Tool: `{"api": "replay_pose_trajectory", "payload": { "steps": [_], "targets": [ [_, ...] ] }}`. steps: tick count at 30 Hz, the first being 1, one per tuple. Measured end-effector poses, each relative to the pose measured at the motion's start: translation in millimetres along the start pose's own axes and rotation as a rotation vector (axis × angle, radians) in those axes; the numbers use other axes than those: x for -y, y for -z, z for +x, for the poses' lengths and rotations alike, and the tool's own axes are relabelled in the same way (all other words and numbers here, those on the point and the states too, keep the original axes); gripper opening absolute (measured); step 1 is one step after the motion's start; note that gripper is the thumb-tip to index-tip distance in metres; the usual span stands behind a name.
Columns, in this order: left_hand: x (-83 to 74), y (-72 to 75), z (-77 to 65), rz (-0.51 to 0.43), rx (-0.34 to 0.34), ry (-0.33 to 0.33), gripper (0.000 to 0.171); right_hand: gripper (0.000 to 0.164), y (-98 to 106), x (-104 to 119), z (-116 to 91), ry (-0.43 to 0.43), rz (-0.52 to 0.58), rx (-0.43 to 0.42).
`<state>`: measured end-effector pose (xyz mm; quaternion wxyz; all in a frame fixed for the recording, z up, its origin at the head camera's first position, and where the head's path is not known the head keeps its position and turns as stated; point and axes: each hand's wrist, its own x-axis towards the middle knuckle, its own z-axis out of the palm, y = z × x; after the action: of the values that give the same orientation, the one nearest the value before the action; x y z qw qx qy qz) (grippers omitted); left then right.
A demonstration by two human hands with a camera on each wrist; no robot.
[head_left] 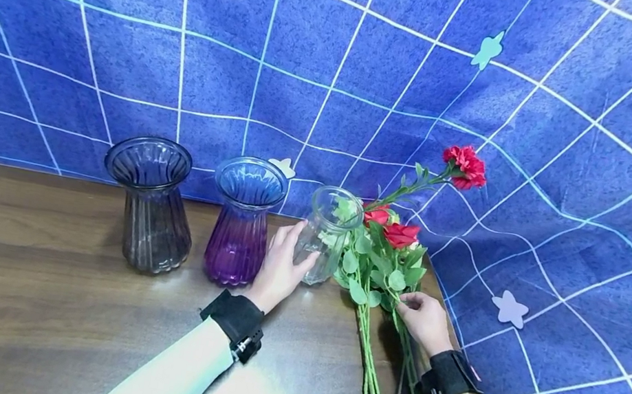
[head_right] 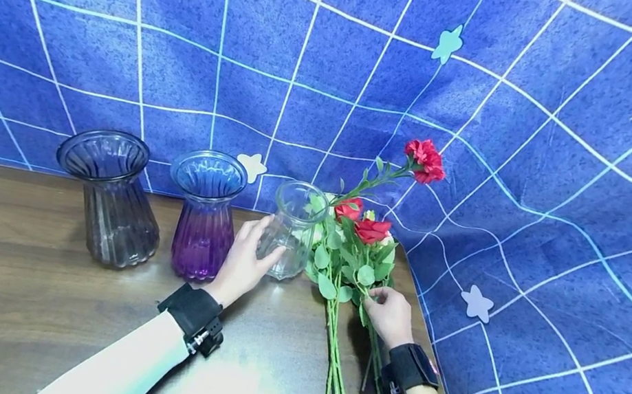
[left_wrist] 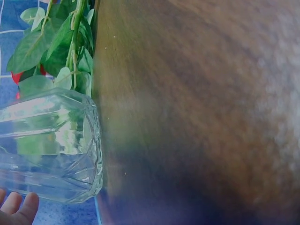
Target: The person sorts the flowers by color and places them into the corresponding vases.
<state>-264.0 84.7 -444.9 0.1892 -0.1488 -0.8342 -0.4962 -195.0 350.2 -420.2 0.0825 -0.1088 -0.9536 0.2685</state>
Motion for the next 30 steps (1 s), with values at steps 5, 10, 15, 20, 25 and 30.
{"api": "replay_pose_trajectory", "payload": {
  "steps": [5,10,15,20,25,30],
  "targets": [
    [0.3,-1.2,-0.3,-0.039,-0.031,-0.014,0.060,0.020,-1.1,3.4,1.2,0.016,0.034,-0.012],
    [0.6,-1.1,0.8,-0.108,-0.040,-0.019,0.061,0.019,-1.2,3.3,1.6,0.060,0.079,-0.023],
    [1.1,-2.5,2.2,-0.104,-0.012,-0.005,0.062,0.019,2.4,4.5,-1.2,0.100,0.098,-0.037],
    [-0.1,-3.7,3.3,-0.094,0.000,-0.004,0.062,0.017,8.0,9.0,-1.3,0.054,0.041,-0.002],
    [-0.8,-3.7,3.8,-0.093,-0.005,-0.008,0.062,0.018,16.1,13.6,-3.5,0.044,0.028,-0.020],
    [0.4,-3.1,1.0,-0.093,0.004,0.002,0.062,0.020,22.1,16.1,-9.6,0.010,0.056,-0.039]
  ]
}}
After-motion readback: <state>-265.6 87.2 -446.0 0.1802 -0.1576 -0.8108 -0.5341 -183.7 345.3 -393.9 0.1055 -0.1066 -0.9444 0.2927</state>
